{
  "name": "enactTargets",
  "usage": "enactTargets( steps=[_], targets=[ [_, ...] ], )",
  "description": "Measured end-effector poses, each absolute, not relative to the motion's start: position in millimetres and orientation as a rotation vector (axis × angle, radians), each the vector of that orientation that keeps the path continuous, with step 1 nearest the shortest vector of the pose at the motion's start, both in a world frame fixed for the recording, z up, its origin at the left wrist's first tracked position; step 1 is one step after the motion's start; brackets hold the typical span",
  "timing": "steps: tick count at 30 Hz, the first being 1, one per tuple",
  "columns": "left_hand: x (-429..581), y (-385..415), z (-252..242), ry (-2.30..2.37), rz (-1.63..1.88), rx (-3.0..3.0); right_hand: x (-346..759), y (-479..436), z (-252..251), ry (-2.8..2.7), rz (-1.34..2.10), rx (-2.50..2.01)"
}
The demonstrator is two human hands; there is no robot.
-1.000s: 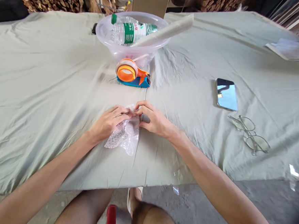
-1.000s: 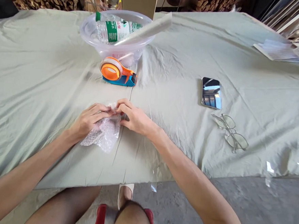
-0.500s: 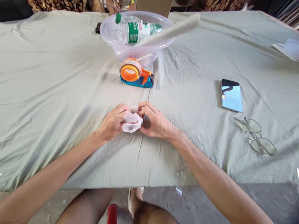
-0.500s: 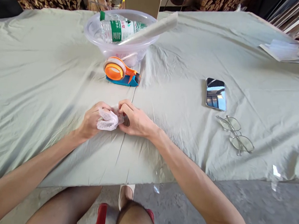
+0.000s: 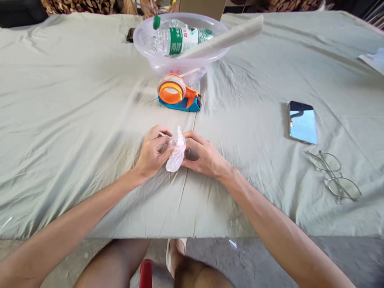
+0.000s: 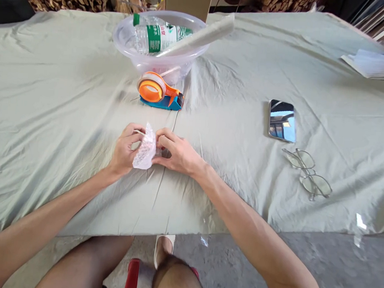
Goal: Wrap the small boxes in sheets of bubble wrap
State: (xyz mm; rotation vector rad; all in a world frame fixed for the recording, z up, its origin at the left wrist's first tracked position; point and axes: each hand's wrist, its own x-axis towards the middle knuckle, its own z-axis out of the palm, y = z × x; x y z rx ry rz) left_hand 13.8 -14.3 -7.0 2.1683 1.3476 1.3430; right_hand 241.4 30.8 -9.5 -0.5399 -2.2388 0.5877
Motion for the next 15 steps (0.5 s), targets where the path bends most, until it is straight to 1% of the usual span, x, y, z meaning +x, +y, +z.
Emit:
enactTargets(
  steps=[5,11,15],
  targets=[
    [20.5,-19.5,0.6,1.304,1.311,1.945,235.1,28.0,-10.8,-2.185,0.627,-0.579],
    [25.7,-17.7,-10.2,1.263,1.438,1.776,227.6,24.8,-8.5,-1.993,0.816,-0.592],
    [24.0,-15.0,-14.2,1.246,1.401,1.777,222.6,21.1,-2.0,-1.907,0.893,-0.643]
  ],
)
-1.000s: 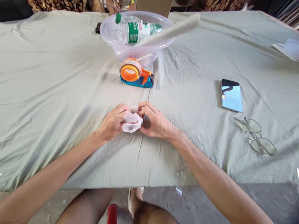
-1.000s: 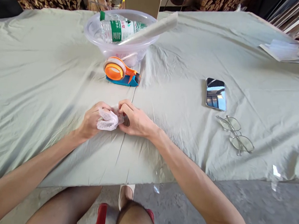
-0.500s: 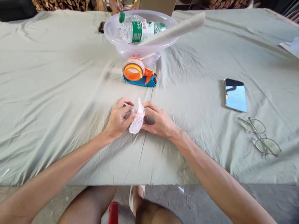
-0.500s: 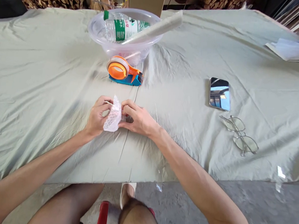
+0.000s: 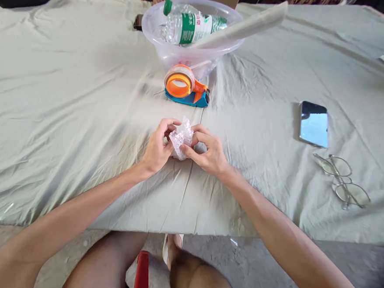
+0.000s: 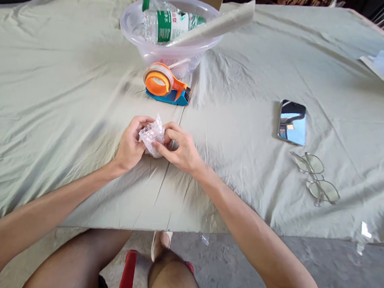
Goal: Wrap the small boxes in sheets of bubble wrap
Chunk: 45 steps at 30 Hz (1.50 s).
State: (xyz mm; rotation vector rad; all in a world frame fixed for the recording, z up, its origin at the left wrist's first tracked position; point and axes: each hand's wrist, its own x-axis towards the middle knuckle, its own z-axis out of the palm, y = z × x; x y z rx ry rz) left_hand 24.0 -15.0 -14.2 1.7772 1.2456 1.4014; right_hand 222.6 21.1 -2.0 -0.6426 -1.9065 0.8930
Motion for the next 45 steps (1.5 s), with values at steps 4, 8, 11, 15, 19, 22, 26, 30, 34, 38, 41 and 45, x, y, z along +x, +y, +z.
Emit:
enactTargets(
  steps=[4,8,11,15,19,22,26,30,34,38,41,45],
  targets=[
    [22.0,-12.1,-13.7,1.285,1.408,1.827,218.5,17.9,2.1,-1.863,0.965,-0.730],
    [19.7,-16.2,-10.8,1.439,1.529,1.916,216.6,16.5,3.9,-1.828,0.999,-0.753],
    [14.0,-23.9,-7.6,1.477,1.812,2.303,217.2,16.6,4.0,-1.825,1.023,-0.731],
    [7.3,-30.3,-6.4,1.083,1.624,2.997,219.2,17.2,1.3,-1.837,1.049,-0.745],
    [9.7,-29.1,-7.8,1.118,1.262,2.932,220.8,17.7,-2.2,-1.831,1.032,-0.738],
    [12.6,-29.1,-8.6,1.125,1.238,2.838,222.5,18.6,-2.6,-1.821,1.033,-0.730],
    [14.4,-32.0,-10.9,1.160,1.241,2.827,228.2,19.8,-0.3,-1.848,1.046,-0.717],
    [17.0,-34.6,-13.2,1.217,1.232,2.795,234.8,19.5,0.8,-1.896,1.023,-0.673],
    [21.8,-35.6,-11.7,1.295,1.146,2.790,235.8,19.4,-1.1,-1.906,0.898,-0.687],
    [24.3,-34.6,-9.3,1.411,1.039,2.741,232.0,20.1,-4.5,-1.884,0.765,-0.679],
    [22.6,-33.5,-9.4,1.423,0.978,2.680,229.7,19.9,-6.1,-1.876,0.725,-0.649],
    [18.4,-34.1,-11.0,1.385,0.867,2.524,229.2,19.2,-7.3,-1.884,0.722,-0.665]
  ],
)
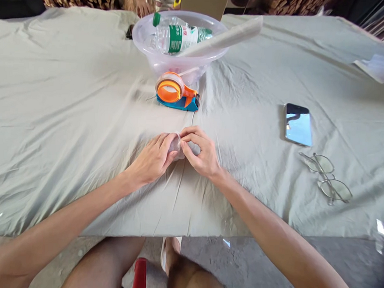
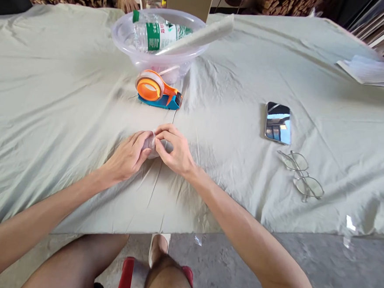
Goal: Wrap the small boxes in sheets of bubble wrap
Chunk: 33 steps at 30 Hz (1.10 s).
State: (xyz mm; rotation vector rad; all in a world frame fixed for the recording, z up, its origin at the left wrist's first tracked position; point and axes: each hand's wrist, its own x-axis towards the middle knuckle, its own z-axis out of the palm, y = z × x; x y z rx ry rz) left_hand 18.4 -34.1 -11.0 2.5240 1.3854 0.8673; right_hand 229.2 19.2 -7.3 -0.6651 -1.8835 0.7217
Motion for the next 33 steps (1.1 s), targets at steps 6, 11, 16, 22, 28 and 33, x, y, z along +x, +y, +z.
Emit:
enactTargets(
  steps=[6,11,16,22,28,33],
  targets=[
    [13.0,-31.8,-13.8,1.358,0.856,2.416,230.3,20.5,-11.2,-1.922,0.702,-0.687],
    [9.2,-22.3,-19.3,1.412,0.854,2.292,231.9,19.1,-7.8,-2.028,0.701,-0.685],
    [10.8,-22.5,-19.2,1.491,0.837,2.236,234.3,18.2,-6.1,-2.086,0.752,-0.715],
    [16.1,-35.8,-14.8,1.671,0.860,2.191,240.5,22.4,-8.2,-2.162,0.897,-0.720],
    [6.2,-36.6,-17.3,1.382,1.180,2.655,241.2,20.4,-7.0,-2.082,0.963,-0.587],
    [0.7,-31.2,-17.1,1.180,1.391,2.802,234.1,17.9,-8.6,-1.993,0.733,-0.361]
  ],
)
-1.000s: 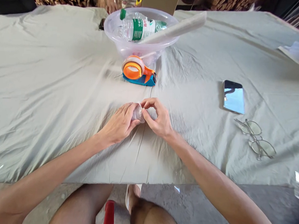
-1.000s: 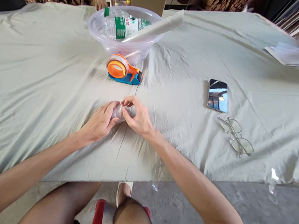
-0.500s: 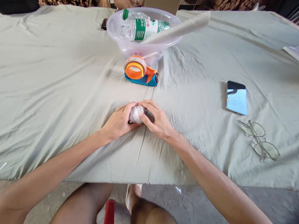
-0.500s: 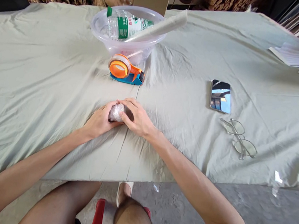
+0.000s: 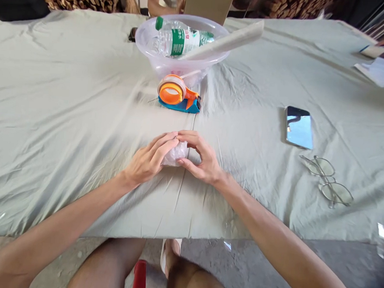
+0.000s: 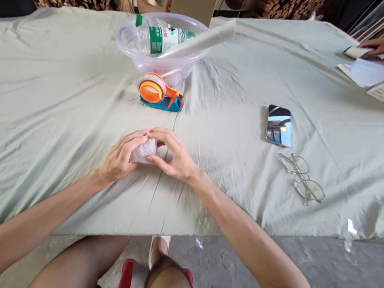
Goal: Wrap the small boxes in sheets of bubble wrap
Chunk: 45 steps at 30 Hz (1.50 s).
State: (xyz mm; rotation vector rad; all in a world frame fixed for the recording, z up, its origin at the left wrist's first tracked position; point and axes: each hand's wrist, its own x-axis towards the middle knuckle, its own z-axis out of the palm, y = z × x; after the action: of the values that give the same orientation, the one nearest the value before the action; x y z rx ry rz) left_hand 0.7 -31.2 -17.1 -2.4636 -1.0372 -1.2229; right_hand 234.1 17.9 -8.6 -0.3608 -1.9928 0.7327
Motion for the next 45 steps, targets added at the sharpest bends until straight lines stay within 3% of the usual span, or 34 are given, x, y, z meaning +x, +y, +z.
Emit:
enactTargets(
  steps=[7,18,36,41,45],
  targets=[
    [5.8,-27.2,-14.4,-1.014,-1.405,-2.730,233.7,18.7,-10.4,-1.962,0.470,-0.415],
    [10.3,-31.0,-14.6,-1.347,-1.814,-2.763,238.0,21.1,-13.0,-2.027,0.503,-0.444],
    [17.4,-39.3,1.5,-1.716,-1.794,-2.833,248.6,18.9,-6.9,-2.069,0.743,-0.515],
    [12.7,-30.8,-5.4,-1.772,-1.790,-2.851,248.6,36.8,-9.5,-1.673,0.498,-0.726],
    [10.1,-29.1,-3.7,-1.695,-1.668,-2.912,248.0,34.4,33.3,-1.427,0.373,-0.903]
  ],
)
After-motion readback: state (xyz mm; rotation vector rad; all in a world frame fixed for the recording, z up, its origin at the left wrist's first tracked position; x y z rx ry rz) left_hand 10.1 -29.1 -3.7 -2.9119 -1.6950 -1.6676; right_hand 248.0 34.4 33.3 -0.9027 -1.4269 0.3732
